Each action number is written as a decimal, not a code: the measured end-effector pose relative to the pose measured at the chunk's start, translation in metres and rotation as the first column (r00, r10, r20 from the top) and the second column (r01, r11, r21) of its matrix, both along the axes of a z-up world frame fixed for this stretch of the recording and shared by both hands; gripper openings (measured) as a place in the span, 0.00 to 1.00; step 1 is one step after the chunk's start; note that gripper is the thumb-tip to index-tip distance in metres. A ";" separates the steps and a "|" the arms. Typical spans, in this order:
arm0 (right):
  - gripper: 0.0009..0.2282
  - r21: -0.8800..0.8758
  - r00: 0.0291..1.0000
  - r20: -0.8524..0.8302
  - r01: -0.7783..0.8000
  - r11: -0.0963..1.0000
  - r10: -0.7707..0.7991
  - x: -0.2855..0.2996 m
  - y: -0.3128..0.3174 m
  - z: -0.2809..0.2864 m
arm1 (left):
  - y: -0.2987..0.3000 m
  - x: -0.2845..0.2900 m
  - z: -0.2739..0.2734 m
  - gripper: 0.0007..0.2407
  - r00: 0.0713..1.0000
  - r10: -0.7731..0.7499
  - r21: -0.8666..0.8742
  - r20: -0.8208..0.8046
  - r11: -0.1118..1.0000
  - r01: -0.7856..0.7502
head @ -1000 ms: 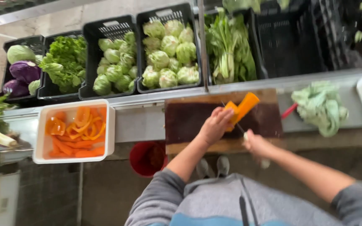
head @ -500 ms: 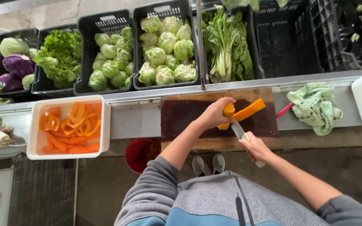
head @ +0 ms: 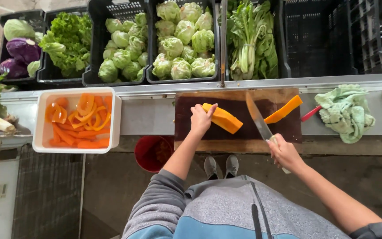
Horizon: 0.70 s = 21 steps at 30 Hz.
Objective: Chopping yellow and orange bell peppers and squash on a wooden cutting board in a produce preparation area.
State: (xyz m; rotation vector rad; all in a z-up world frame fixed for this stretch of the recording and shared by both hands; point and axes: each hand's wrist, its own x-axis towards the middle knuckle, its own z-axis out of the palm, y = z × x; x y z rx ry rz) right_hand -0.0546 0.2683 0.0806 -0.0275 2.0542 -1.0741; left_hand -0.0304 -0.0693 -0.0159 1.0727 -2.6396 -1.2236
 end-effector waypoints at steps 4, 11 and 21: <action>0.10 0.068 0.987 -0.095 -0.123 0.990 0.130 -0.012 -0.027 -0.003 | 0.001 0.024 0.028 0.33 0.994 -0.106 -0.169 0.018 0.980 0.107; 0.11 0.288 0.660 -0.560 -0.412 0.865 0.501 -0.035 -0.071 -0.011 | -0.014 0.028 0.037 0.29 0.958 -0.177 -0.312 -0.225 0.945 0.101; 0.14 0.475 0.532 -0.498 -0.494 0.728 0.685 -0.037 -0.085 -0.017 | -0.024 -0.057 0.091 0.13 0.733 -0.563 -0.593 -0.381 0.757 0.273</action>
